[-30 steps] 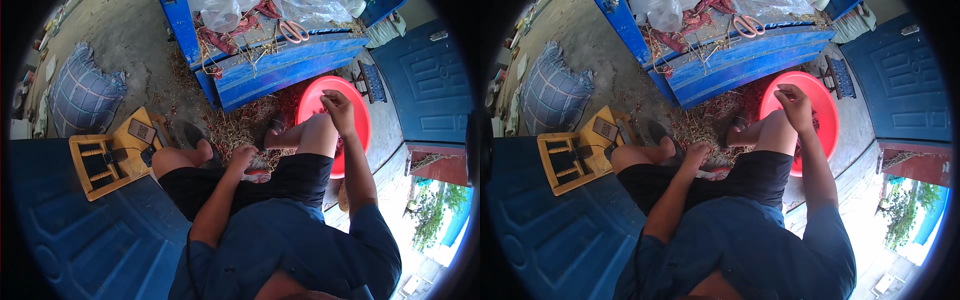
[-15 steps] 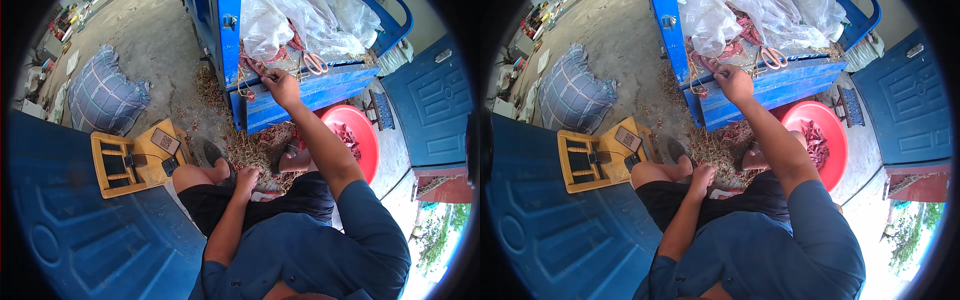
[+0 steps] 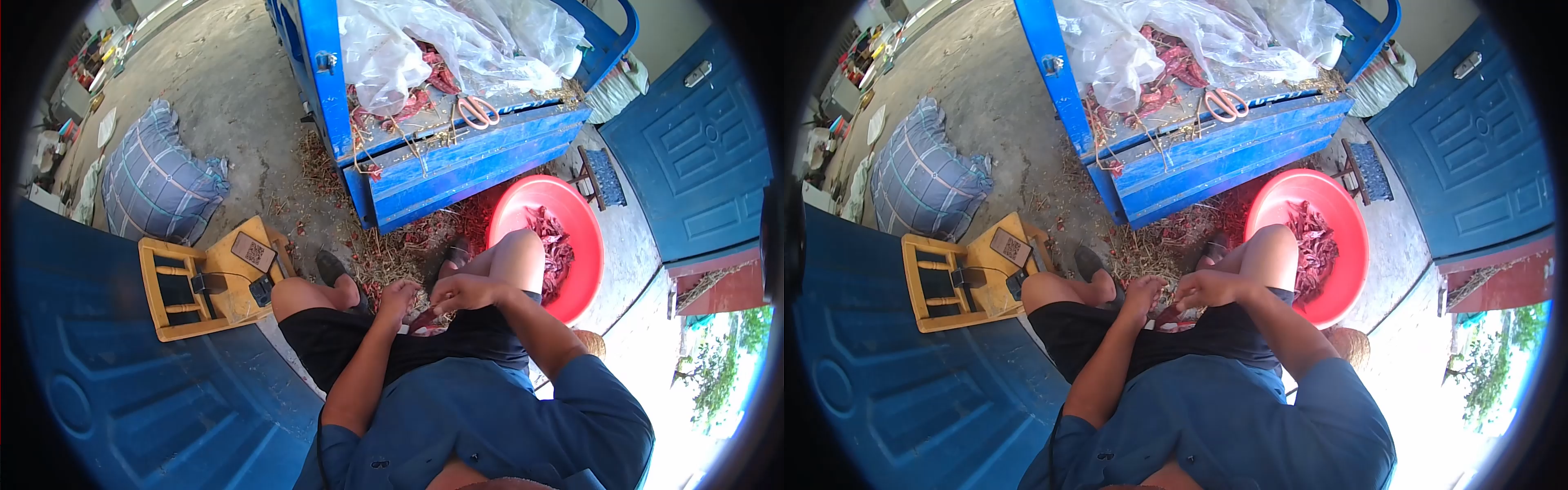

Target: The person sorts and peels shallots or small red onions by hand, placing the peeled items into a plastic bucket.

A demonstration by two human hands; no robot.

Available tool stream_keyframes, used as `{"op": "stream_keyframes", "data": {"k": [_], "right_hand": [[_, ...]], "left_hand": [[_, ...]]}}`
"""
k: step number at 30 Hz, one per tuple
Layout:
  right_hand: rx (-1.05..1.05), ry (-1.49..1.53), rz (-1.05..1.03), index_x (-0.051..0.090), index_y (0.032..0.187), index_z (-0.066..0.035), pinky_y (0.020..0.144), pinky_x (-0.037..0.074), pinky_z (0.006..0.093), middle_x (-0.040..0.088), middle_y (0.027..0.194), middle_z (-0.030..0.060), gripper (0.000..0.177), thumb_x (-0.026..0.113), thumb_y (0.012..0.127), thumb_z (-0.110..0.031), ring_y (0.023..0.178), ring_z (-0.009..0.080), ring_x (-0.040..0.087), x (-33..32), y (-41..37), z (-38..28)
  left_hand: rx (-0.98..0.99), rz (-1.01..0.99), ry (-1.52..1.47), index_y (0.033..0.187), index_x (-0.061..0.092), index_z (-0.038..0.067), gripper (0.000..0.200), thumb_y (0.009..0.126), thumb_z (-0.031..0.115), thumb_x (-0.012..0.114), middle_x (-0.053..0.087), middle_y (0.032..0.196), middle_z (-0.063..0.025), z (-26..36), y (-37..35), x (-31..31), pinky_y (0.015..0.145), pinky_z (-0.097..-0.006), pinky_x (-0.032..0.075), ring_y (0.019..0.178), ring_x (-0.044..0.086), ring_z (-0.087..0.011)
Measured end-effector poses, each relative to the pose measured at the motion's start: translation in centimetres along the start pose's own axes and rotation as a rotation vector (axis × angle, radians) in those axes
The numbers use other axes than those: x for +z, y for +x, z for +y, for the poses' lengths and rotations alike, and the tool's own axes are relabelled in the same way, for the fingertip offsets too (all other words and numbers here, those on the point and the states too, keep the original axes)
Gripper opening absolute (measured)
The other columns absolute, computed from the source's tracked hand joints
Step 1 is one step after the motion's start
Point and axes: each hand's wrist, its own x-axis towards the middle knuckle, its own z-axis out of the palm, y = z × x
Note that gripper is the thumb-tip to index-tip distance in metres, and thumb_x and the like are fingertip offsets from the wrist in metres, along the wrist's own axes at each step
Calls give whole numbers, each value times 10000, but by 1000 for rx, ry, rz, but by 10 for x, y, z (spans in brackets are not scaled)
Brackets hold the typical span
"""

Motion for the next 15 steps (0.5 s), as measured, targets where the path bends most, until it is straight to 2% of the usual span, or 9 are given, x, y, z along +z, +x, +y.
{"op": "stream_keyframes", "data": {"k": [1,3,5,6,8,10,13,14,15], "right_hand": [[-114,49,21,682,1036,-25,866,485,331,663,1024,83,228,691,930,-227,966,170,621,14,16,10],[-183,24,85,685,1033,-39,868,487,345,669,1020,83,237,692,918,-247,971,197,629,32,38,7],[-252,0,137,689,1030,-54,871,489,360,675,1016,83,246,693,906,-266,977,225,638,46,51,2],[-328,-91,243,696,1015,-70,878,492,376,674,1024,94,235,703,888,-268,983,257,642,53,54,0],[-404,-182,354,703,1000,-86,886,494,392,673,1033,104,225,712,869,-269,990,288,646,61,60,-1],[-244,-307,460,710,963,-92,843,513,413,674,1021,109,226,709,849,-287,958,308,653,67,66,1],[-53,-373,610,716,934,-99,794,524,429,671,990,101,229,707,826,-301,918,315,657,79,75,9],[70,-379,707,718,924,-104,766,525,434,667,964,92,230,707,813,-305,893,312,657,81,77,13],[74,-376,705,718,924,-104,766,525,434,667,964,92,230,707,813,-305,893,312,657,83,80,18]], "left_hand": [[18,-3,43,951,654,30,141,923,102,536,551,672,14,-3,1,-1,459,-212,375,533,496,-62],[75,65,-47,896,660,37,171,925,119,513,572,661,-9,-3,1,3,428,-228,349,492,484,-69],[57,233,-179,882,654,24,206,924,116,475,611,698,-35,18,-12,-6,465,-235,414,522,537,-101],[55,248,-189,893,652,12,224,926,111,454,634,739,-56,12,-6,-20,534,-254,473,579,578,-127],[111,244,-136,904,652,15,219,927,113,457,632,746,-58,10,-8,-28,558,-262,482,609,591,-135],[160,239,-86,915,652,18,215,928,115,461,630,753,-59,1,-9,-29,582,-271,490,639,603,-143],[46,262,-133,912,656,27,216,932,121,463,632,777,-63,-7,-7,-30,613,-272,488,685,616,-144],[56,271,-107,908,659,33,217,933,125,464,616,745,-48,-6,-9,-27,569,-266,462,638,592,-132],[62,277,-82,904,662,40,218,935,128,465,600,713,-33,-6,-10,-23,526,-259,436,591,568,-120]]}}
